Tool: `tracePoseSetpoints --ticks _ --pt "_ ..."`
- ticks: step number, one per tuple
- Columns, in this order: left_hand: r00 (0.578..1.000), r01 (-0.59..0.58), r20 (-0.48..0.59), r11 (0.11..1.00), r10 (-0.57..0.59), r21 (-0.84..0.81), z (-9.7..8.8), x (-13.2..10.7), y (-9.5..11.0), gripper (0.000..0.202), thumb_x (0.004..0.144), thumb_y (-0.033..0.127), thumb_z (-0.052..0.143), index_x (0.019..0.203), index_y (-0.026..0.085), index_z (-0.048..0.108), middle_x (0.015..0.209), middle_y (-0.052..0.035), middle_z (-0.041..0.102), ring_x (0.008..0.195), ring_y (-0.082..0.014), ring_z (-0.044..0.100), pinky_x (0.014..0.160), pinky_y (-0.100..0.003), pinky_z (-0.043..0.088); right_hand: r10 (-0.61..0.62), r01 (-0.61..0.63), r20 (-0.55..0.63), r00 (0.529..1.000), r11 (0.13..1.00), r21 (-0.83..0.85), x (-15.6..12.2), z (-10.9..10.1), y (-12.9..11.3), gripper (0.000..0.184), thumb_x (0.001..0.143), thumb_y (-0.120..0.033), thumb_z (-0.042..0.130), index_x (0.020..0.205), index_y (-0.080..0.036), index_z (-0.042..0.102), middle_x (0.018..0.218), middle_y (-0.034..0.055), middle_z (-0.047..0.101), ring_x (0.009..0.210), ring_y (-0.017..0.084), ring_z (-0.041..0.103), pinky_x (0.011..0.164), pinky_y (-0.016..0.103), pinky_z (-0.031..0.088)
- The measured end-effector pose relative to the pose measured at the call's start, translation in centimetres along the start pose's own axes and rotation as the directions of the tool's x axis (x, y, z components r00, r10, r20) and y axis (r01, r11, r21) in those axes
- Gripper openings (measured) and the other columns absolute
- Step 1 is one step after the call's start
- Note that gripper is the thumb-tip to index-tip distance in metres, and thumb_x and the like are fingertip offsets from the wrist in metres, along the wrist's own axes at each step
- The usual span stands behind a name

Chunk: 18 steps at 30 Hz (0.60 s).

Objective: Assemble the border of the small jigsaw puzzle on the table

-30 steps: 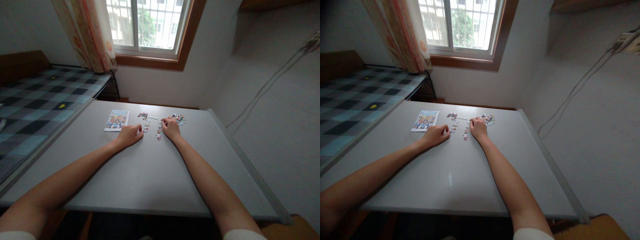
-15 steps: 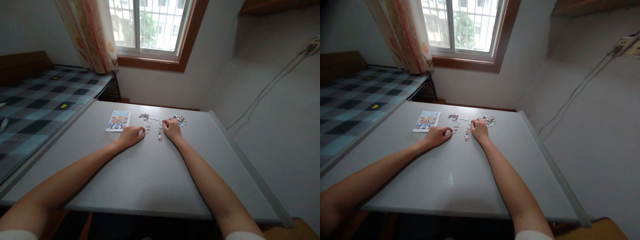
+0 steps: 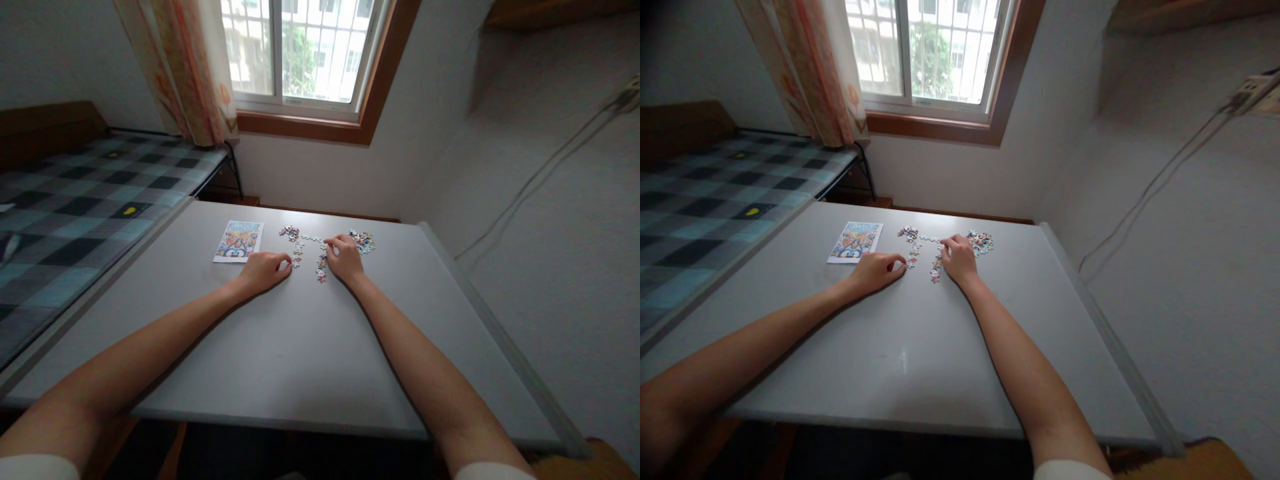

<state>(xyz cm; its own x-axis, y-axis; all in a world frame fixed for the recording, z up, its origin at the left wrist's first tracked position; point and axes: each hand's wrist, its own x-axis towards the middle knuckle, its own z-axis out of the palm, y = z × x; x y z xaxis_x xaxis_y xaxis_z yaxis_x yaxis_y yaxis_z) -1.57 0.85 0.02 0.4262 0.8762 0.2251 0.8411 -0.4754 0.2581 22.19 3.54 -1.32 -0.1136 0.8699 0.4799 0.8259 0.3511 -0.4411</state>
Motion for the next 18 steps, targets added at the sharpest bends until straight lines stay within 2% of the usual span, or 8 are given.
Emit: tracePoseSetpoints --ticks 4,8,13,18 --pt "1.000 -0.004 -0.015 1.000 0.004 -0.007 0.3 0.0 -0.3 0.037 0.090 0.049 0.046 0.102 0.024 0.072 0.065 -0.0007 0.066 0.060 -0.0152 0.059 0.058 -0.024 0.034 -0.232 0.223 0.045 0.972 0.964 0.147 -0.5 0.0 -1.6 0.033 0.085 -0.013 0.047 0.107 -0.021 0.070 0.095 0.0047 0.071 0.098 0.021 0.054 0.096 0.038 0.042" --pt "0.999 -0.008 -0.038 1.000 0.007 -0.015 0.4 0.0 -0.3 0.037 0.090 0.048 0.047 0.102 0.025 0.072 0.065 -0.0008 0.066 0.059 -0.0155 0.059 0.058 -0.025 0.034 -0.368 0.340 0.086 0.926 0.910 0.237 -1.1 0.3 -2.8 0.036 0.085 -0.014 0.049 0.114 -0.022 0.068 0.101 0.0032 0.073 0.099 0.021 0.053 0.096 0.038 0.042" --pt "1.000 0.012 -0.019 1.000 -0.013 -0.023 0.1 0.0 0.0 0.037 0.090 0.048 0.047 0.100 0.024 0.073 0.065 -0.0017 0.067 0.062 -0.0166 0.061 0.058 -0.025 0.035 -0.411 0.369 0.152 0.899 0.896 0.247 -1.5 0.5 -3.0 0.036 0.082 -0.017 0.054 0.115 -0.023 0.069 0.102 0.0030 0.073 0.101 0.021 0.053 0.099 0.039 0.041" --pt "1.000 0.008 -0.020 0.999 -0.009 -0.031 0.3 0.0 -0.1 0.037 0.090 0.048 0.046 0.100 0.024 0.073 0.068 -0.0020 0.068 0.063 -0.0163 0.061 0.059 -0.024 0.035 -0.369 0.323 0.168 0.914 0.914 0.246 -1.4 0.5 -2.9 0.035 0.084 -0.019 0.054 0.116 -0.023 0.068 0.107 0.0029 0.072 0.102 0.021 0.054 0.099 0.039 0.041"
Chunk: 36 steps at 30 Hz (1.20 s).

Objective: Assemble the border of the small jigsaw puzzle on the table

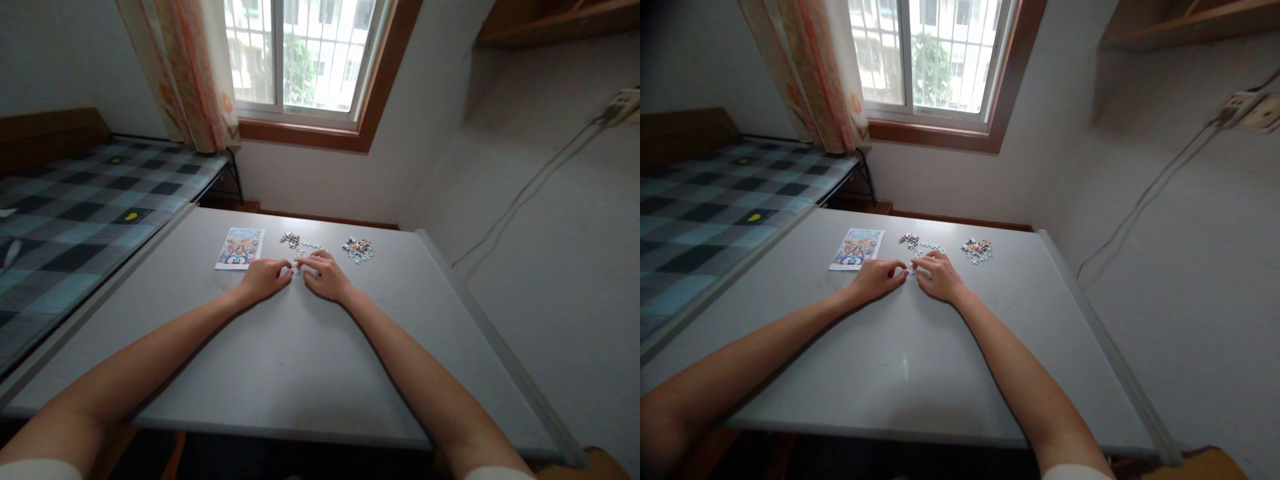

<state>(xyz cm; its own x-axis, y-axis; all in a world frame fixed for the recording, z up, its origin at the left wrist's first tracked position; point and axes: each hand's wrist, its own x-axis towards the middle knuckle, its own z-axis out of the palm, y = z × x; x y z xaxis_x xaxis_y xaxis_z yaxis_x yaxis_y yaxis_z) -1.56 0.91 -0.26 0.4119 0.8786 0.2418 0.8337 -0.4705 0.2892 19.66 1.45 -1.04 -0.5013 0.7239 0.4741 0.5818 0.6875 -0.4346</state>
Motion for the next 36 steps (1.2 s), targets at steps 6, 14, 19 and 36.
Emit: tracePoseSetpoints --ticks 6,14,19,36 --pt "0.999 0.033 -0.011 0.999 -0.032 0.002 -0.3 0.0 0.4 0.032 0.089 0.042 0.047 0.097 0.023 0.072 0.067 -0.0012 0.068 0.063 -0.0164 0.061 0.059 -0.025 0.034 0.119 -0.124 -0.094 0.989 0.991 -0.055 2.9 -0.7 2.4 0.025 0.088 -0.022 0.054 0.107 -0.020 0.071 0.102 0.0063 0.073 0.099 0.020 0.058 0.096 0.037 0.043" --pt "0.996 0.088 -0.030 0.996 -0.088 -0.021 -0.1 0.1 0.3 0.030 0.089 0.040 0.049 0.091 0.023 0.074 0.065 -0.0011 0.067 0.061 -0.0156 0.060 0.059 -0.025 0.033 0.409 -0.402 0.142 0.902 0.913 -0.073 10.0 -0.2 5.5 0.032 0.080 -0.035 0.071 0.108 -0.019 0.071 0.108 0.0068 0.072 0.097 0.018 0.065 0.085 0.029 0.048" --pt "0.997 0.077 -0.027 0.997 -0.077 -0.026 0.1 0.2 0.3 0.030 0.089 0.038 0.048 0.090 0.022 0.074 0.064 -0.0015 0.066 0.062 -0.0159 0.060 0.059 -0.025 0.032 0.462 -0.462 0.290 0.838 0.884 -0.075 11.7 0.3 6.4 0.038 0.078 -0.030 0.073 0.114 -0.019 0.070 0.105 0.0067 0.072 0.089 0.017 0.066 0.076 0.025 0.049" --pt "0.997 0.076 -0.013 0.997 -0.076 -0.035 0.0 0.2 0.6 0.031 0.090 0.037 0.048 0.086 0.022 0.074 0.064 -0.0018 0.066 0.061 -0.0154 0.059 0.059 -0.024 0.031 0.355 -0.420 0.374 0.857 0.901 0.106 12.3 -0.1 7.7 0.024 0.069 -0.014 0.074 0.092 -0.014 0.077 0.080 0.0049 0.073 0.068 0.012 0.060 0.061 0.020 0.045"
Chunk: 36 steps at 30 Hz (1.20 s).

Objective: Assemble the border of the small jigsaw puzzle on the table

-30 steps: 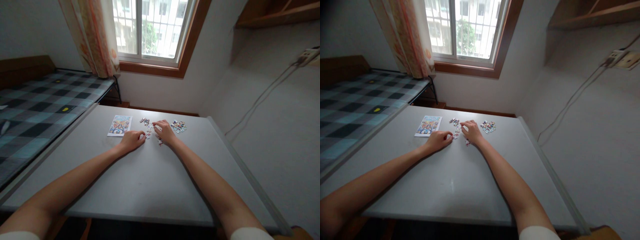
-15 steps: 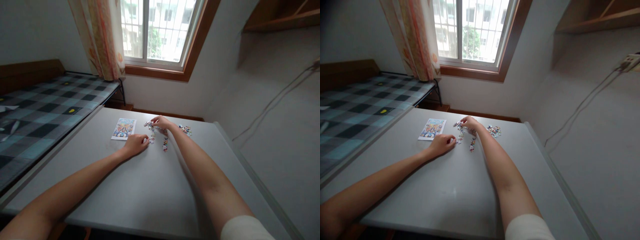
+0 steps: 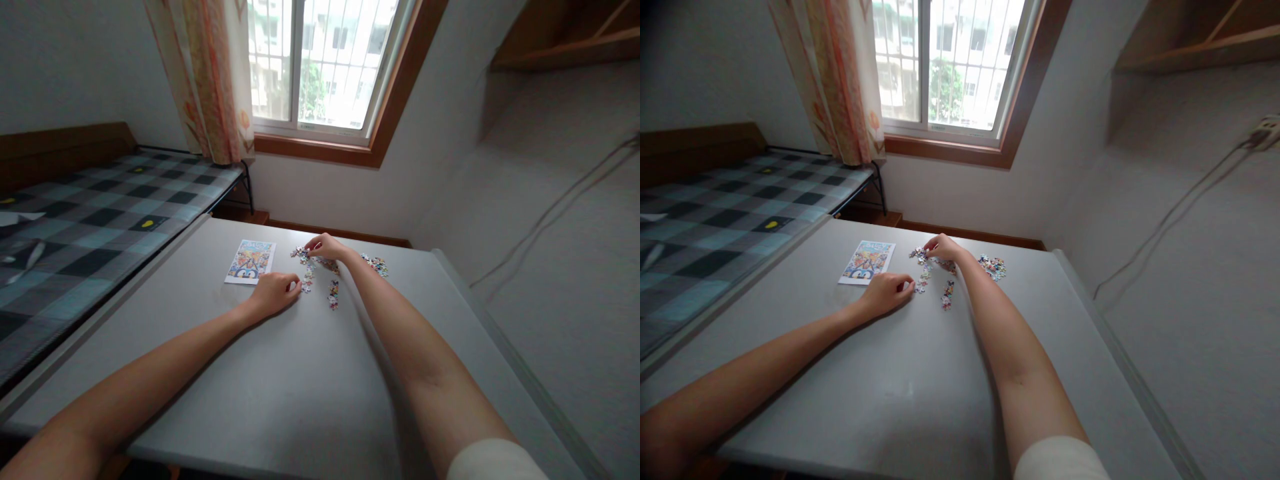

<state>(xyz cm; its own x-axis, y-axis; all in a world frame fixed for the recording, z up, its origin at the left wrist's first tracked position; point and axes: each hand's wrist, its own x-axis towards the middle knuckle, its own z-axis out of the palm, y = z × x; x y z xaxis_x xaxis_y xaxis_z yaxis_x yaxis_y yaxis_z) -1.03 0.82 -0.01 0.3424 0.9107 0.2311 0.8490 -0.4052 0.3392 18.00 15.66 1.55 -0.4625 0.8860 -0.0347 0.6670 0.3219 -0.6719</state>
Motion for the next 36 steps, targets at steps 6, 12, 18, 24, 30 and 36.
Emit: tracePoseSetpoints --ticks 6,12,18,24,30,36 --pt "1.000 -0.009 0.003 1.000 0.009 0.001 -0.1 0.0 0.1 0.032 0.090 0.037 0.047 0.084 0.021 0.073 0.065 -0.0024 0.067 0.061 -0.0148 0.059 0.058 -0.025 0.030 -0.001 -0.002 0.045 0.999 0.998 0.058 1.0 0.0 0.9 0.026 0.064 -0.016 0.077 0.090 -0.012 0.077 0.071 0.0011 0.066 0.062 0.009 0.053 0.060 0.020 0.043" --pt "1.000 -0.019 -0.009 1.000 0.019 -0.001 -0.1 0.0 0.1 0.029 0.090 0.035 0.048 0.083 0.022 0.073 0.063 -0.0015 0.066 0.061 -0.0149 0.059 0.058 -0.025 0.029 0.017 -0.023 0.083 0.996 0.997 0.071 1.5 -0.4 1.1 0.030 0.059 -0.019 0.080 0.088 -0.011 0.077 0.068 -0.0002 0.063 0.060 0.008 0.050 0.057 0.021 0.039" --pt "1.000 -0.021 0.001 1.000 0.021 -0.007 -0.1 0.0 0.2 0.029 0.090 0.035 0.048 0.084 0.021 0.073 0.064 -0.0019 0.066 0.061 -0.0146 0.059 0.058 -0.025 0.030 0.010 -0.020 0.099 0.995 0.995 0.099 1.7 -0.4 1.3 0.030 0.055 -0.026 0.083 0.081 -0.012 0.077 0.064 -0.0010 0.061 0.059 0.008 0.048 0.057 0.022 0.039" --pt "1.000 -0.022 0.010 1.000 0.022 -0.006 -0.1 0.0 0.1 0.029 0.090 0.036 0.048 0.086 0.022 0.073 0.065 -0.0017 0.067 0.063 -0.0152 0.060 0.059 -0.025 0.032 -0.011 0.006 0.053 0.999 0.996 0.094 1.7 -0.2 1.6 0.032 0.052 -0.032 0.083 0.076 -0.012 0.075 0.058 -0.0040 0.054 0.055 0.007 0.044 0.053 0.021 0.035" --pt "0.999 -0.010 0.030 1.000 0.010 -0.005 -0.2 0.0 0.2 0.030 0.090 0.037 0.047 0.087 0.022 0.073 0.066 -0.0022 0.067 0.064 -0.0156 0.061 0.060 -0.024 0.034 -0.013 0.011 0.014 1.000 0.989 0.145 1.2 -0.1 1.3 0.027 0.051 -0.029 0.082 0.067 -0.012 0.069 0.057 -0.0040 0.055 0.055 0.007 0.046 0.052 0.021 0.035" --pt "0.999 -0.017 0.031 1.000 0.017 -0.012 -0.2 0.0 0.1 0.029 0.090 0.035 0.048 0.086 0.022 0.073 0.066 -0.0021 0.067 0.064 -0.0156 0.061 0.060 -0.024 0.033 -0.011 0.023 -0.036 0.999 0.943 0.333 -0.7 -1.1 0.0 0.031 0.052 -0.035 0.081 0.068 -0.012 0.067 0.056 -0.0046 0.054 0.053 0.006 0.044 0.052 0.021 0.034"
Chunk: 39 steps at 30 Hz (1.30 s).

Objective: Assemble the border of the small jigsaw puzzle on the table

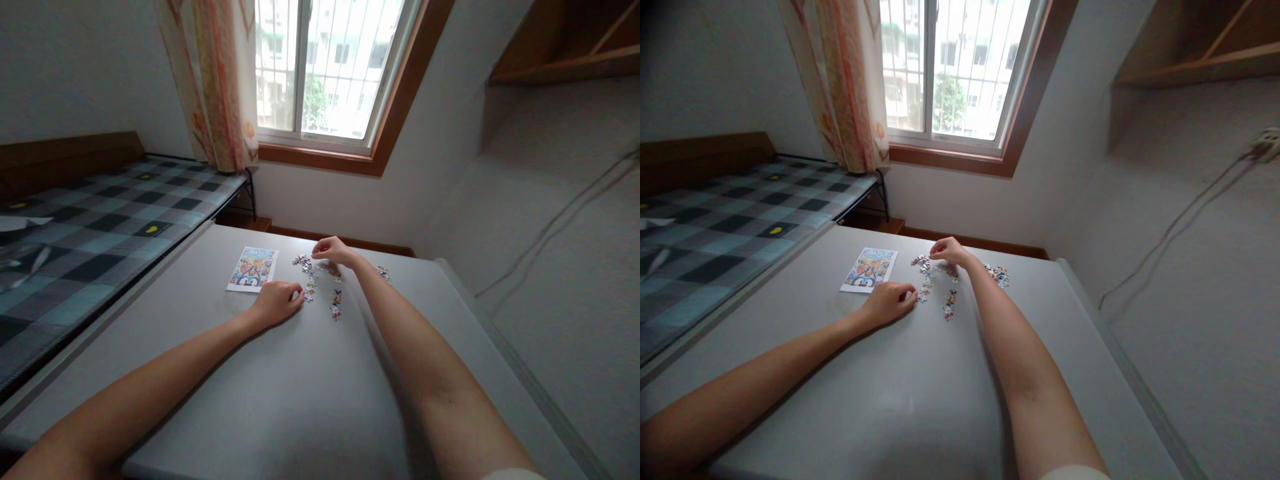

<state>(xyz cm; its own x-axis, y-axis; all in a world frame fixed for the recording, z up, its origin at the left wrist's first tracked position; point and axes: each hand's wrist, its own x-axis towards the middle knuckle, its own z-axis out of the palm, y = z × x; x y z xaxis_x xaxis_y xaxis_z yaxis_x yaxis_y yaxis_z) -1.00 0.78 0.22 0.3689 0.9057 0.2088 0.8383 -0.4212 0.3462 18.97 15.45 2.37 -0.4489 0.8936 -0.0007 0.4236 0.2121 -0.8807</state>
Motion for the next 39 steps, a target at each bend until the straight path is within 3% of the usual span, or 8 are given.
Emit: tracePoseSetpoints --ticks 8,15,25,39 --pt "1.000 -0.008 -0.009 1.000 0.008 0.012 0.1 0.0 -0.2 0.030 0.090 0.036 0.047 0.085 0.022 0.073 0.066 -0.0020 0.067 0.064 -0.0152 0.060 0.060 -0.024 0.032 -0.014 0.052 -0.142 0.990 0.960 0.275 -6.2 -0.4 0.0 0.040 0.057 -0.045 0.082 0.078 -0.015 0.066 0.066 0.0014 0.066 0.059 0.010 0.059 0.059 0.025 0.048" --pt "1.000 -0.004 -0.008 1.000 0.004 0.002 0.2 0.0 -0.3 0.032 0.091 0.038 0.046 0.088 0.023 0.073 0.066 -0.0017 0.067 0.062 -0.0144 0.059 0.060 -0.024 0.033 0.154 -0.008 -0.255 0.955 0.869 0.495 -10.2 0.9 1.9 0.042 0.048 -0.041 0.087 0.079 -0.016 0.073 0.070 0.0042 0.071 0.064 0.015 0.066 0.068 0.032 0.057" --pt "1.000 0.006 -0.004 1.000 -0.006 0.014 -0.2 -0.1 0.0 0.032 0.090 0.038 0.047 0.084 0.021 0.073 0.063 -0.0012 0.065 0.058 -0.0140 0.058 0.058 -0.024 0.032 0.183 0.011 -0.361 0.914 0.881 0.473 -11.3 1.3 2.5 0.036 0.049 -0.041 0.084 0.071 -0.015 0.071 0.057 0.0010 0.066 0.048 0.009 0.056 0.049 0.024 0.050" --pt "1.000 0.000 -0.007 1.000 0.000 0.016 -0.2 -0.2 -0.1 0.033 0.090 0.037 0.046 0.086 0.021 0.074 0.063 -0.0014 0.065 0.058 -0.0133 0.057 0.059 -0.024 0.032 0.144 0.046 -0.406 0.902 0.905 0.423 -11.4 1.7 3.2 0.034 0.052 -0.042 0.082 0.071 -0.015 0.072 0.058 0.0020 0.066 0.050 0.011 0.057 0.050 0.026 0.050"
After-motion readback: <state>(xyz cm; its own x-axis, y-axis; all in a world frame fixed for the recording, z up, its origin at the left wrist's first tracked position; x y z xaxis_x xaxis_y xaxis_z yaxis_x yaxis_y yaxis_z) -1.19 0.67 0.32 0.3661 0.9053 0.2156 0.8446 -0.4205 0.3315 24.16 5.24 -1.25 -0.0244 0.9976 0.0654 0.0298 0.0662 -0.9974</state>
